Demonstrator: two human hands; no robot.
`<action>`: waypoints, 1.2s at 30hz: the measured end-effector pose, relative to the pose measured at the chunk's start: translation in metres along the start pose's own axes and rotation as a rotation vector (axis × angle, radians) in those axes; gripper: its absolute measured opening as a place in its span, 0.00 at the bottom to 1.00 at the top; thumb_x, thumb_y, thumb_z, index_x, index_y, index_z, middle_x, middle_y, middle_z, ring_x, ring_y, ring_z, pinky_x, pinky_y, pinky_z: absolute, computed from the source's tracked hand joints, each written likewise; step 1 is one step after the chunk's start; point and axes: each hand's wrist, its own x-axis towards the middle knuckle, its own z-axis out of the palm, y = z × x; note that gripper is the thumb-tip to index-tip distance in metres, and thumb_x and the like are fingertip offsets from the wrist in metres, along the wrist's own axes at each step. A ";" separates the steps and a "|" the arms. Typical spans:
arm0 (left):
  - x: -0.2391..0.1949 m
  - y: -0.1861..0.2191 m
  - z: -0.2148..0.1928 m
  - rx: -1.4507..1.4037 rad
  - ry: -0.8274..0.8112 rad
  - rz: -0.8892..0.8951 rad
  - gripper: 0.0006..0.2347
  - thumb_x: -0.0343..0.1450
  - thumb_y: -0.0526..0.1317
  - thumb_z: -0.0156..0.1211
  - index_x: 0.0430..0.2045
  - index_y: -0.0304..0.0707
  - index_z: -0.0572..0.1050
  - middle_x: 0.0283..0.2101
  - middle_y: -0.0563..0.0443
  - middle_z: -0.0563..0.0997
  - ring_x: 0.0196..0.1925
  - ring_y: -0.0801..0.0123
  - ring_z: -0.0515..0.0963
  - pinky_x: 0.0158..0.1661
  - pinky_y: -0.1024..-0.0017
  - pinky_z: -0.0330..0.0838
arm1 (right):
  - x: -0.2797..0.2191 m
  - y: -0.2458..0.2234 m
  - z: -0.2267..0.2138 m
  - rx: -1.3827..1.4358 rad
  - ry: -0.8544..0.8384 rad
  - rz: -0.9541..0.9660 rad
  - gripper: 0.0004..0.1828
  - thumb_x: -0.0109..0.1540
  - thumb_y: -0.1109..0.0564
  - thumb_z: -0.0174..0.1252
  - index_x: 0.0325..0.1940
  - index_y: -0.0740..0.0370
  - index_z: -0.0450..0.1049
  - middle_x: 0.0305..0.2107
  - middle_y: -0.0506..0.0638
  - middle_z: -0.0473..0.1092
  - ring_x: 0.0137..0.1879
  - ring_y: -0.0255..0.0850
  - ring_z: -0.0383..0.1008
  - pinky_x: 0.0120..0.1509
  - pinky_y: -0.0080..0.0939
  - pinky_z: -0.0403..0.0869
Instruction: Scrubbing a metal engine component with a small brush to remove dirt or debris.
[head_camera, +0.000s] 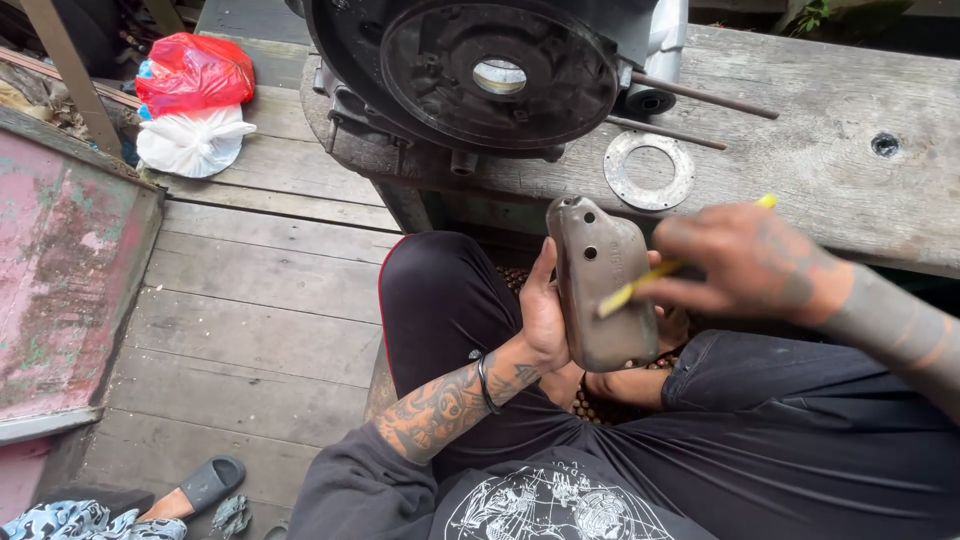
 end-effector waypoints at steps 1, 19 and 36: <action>0.001 0.001 0.000 0.000 0.001 -0.001 0.36 0.77 0.65 0.40 0.71 0.33 0.59 0.66 0.32 0.70 0.62 0.50 0.76 0.60 0.50 0.73 | -0.004 0.006 0.001 0.001 0.000 0.001 0.22 0.58 0.36 0.64 0.25 0.53 0.70 0.18 0.41 0.72 0.20 0.34 0.73 0.23 0.37 0.71; -0.001 0.005 0.008 0.118 0.096 -0.002 0.36 0.75 0.65 0.44 0.71 0.33 0.58 0.67 0.33 0.69 0.63 0.50 0.75 0.61 0.51 0.70 | -0.009 -0.024 -0.017 -0.145 -0.006 0.095 0.19 0.60 0.38 0.62 0.36 0.55 0.72 0.29 0.44 0.73 0.30 0.41 0.76 0.32 0.44 0.73; -0.018 0.000 -0.019 0.279 0.150 0.151 0.34 0.71 0.63 0.52 0.65 0.37 0.64 0.61 0.42 0.73 0.60 0.60 0.73 0.58 0.58 0.67 | -0.003 -0.041 -0.006 0.119 0.046 0.344 0.13 0.60 0.61 0.58 0.48 0.61 0.67 0.34 0.50 0.78 0.34 0.48 0.81 0.35 0.47 0.78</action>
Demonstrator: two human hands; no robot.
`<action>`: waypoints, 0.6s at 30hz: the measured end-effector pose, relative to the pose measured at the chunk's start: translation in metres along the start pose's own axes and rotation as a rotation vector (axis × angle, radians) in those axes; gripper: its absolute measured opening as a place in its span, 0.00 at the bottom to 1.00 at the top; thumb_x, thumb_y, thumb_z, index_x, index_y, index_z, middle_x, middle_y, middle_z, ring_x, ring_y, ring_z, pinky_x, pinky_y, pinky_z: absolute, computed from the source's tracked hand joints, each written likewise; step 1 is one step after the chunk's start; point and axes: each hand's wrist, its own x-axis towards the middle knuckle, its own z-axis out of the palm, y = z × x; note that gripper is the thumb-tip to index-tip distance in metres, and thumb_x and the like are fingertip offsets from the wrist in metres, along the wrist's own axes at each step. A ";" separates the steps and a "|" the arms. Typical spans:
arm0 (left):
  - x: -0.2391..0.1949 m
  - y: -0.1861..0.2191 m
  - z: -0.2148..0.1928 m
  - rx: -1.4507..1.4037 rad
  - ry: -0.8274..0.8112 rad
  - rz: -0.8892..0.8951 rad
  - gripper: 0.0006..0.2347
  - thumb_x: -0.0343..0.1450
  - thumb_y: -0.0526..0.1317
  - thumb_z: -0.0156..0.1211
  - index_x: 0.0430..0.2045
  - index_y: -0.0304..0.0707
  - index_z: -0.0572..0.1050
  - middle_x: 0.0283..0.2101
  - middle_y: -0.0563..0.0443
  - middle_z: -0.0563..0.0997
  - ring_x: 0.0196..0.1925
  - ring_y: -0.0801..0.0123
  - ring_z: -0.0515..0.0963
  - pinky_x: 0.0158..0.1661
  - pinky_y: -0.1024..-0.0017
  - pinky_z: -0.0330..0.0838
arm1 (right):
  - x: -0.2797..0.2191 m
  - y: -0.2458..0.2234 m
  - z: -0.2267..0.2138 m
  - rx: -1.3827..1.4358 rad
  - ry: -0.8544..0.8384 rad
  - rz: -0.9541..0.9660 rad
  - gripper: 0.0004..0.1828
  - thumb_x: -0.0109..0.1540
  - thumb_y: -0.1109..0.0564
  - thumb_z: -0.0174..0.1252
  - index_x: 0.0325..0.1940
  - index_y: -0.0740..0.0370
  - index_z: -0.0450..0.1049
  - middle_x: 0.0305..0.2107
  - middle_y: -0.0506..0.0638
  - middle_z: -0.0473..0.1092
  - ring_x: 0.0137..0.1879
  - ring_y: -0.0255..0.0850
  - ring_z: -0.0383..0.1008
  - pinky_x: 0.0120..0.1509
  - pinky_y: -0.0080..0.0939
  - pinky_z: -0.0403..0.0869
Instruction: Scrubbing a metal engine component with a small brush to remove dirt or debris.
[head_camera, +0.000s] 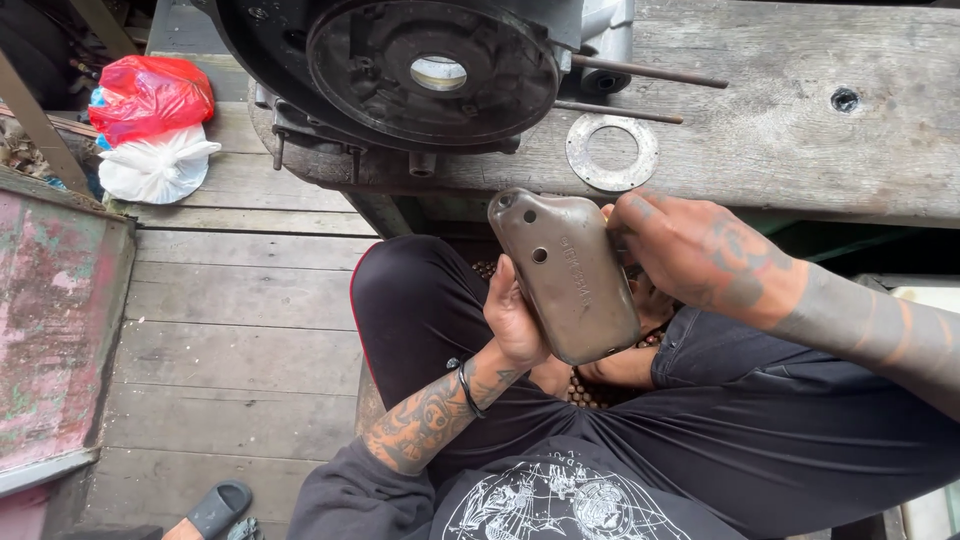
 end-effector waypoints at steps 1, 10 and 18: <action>0.001 0.001 -0.003 0.000 0.002 -0.002 0.34 0.71 0.63 0.52 0.65 0.37 0.64 0.61 0.42 0.73 0.60 0.60 0.73 0.58 0.58 0.67 | 0.002 -0.001 -0.001 0.002 -0.001 0.001 0.13 0.60 0.61 0.58 0.48 0.61 0.67 0.34 0.50 0.78 0.34 0.48 0.81 0.35 0.47 0.78; 0.006 0.005 0.001 -0.053 0.118 -0.066 0.32 0.70 0.65 0.52 0.57 0.38 0.69 0.53 0.44 0.77 0.53 0.62 0.77 0.53 0.60 0.70 | 0.005 -0.002 -0.013 0.093 -0.084 0.157 0.10 0.63 0.58 0.56 0.49 0.60 0.69 0.30 0.51 0.80 0.29 0.46 0.82 0.29 0.47 0.78; 0.001 0.002 0.037 0.027 -0.187 0.063 0.35 0.75 0.61 0.48 0.72 0.34 0.56 0.69 0.41 0.68 0.63 0.56 0.75 0.66 0.53 0.69 | 0.004 -0.009 -0.020 0.330 -0.043 0.266 0.31 0.61 0.47 0.58 0.64 0.63 0.60 0.30 0.54 0.74 0.30 0.45 0.75 0.32 0.46 0.73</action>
